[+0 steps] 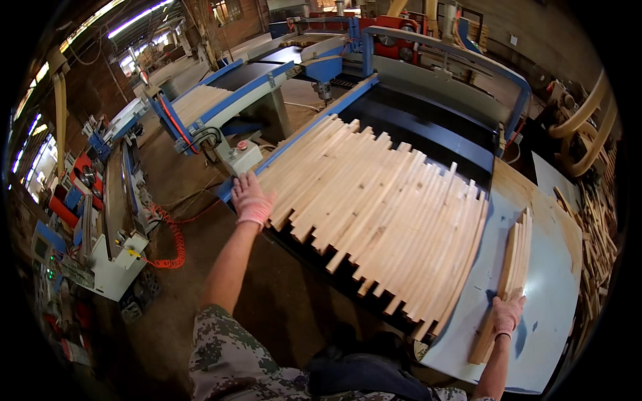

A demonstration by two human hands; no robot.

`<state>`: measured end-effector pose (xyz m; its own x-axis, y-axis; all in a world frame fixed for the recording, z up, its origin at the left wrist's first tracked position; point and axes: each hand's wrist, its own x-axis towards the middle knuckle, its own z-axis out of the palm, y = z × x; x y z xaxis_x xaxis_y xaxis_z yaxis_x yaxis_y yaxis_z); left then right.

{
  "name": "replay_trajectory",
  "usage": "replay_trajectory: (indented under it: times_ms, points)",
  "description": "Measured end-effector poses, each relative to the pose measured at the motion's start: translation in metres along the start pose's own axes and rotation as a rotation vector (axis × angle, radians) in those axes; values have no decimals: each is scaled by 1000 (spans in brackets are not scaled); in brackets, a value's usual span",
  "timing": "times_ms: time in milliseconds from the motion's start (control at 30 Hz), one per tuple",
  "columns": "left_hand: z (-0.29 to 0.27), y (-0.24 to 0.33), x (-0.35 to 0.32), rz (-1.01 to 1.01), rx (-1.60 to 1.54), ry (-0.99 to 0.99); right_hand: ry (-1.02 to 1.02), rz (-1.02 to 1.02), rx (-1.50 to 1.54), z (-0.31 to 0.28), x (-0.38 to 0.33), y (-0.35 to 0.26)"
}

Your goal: The person repeatedly picks up stacks of light-colored wooden planks from a metal table and places them onto a moving conveyor belt. The person then returns to the table to gather more planks and repeats the process. Other workers are visible in the background performing similar tasks.

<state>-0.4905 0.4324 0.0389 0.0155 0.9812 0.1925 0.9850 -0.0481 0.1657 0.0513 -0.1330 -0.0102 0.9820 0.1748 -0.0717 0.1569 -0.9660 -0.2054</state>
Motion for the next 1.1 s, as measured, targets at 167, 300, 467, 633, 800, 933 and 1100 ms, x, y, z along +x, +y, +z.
replay_trajectory:
  times_ms: [167,300,467,633,800,933,1100]
  points:
    - [-38,-46,96,-142,59,-145,140,-157,67,22,13,15]
    - [-26,-65,150,-102,87,-144,82,-87,34,22,7,-3]
    - [-18,-63,164,-132,175,-172,-36,-103,25,7,0,-5]
    - [4,-73,169,-33,281,-122,-61,-20,30,25,19,27]
    - [-32,-114,133,227,82,195,-1,-134,57,58,11,33]
    - [-7,-132,128,13,113,4,178,50,53,58,-35,37]
    - [2,-151,148,-34,-145,-31,117,106,25,36,-68,-9]
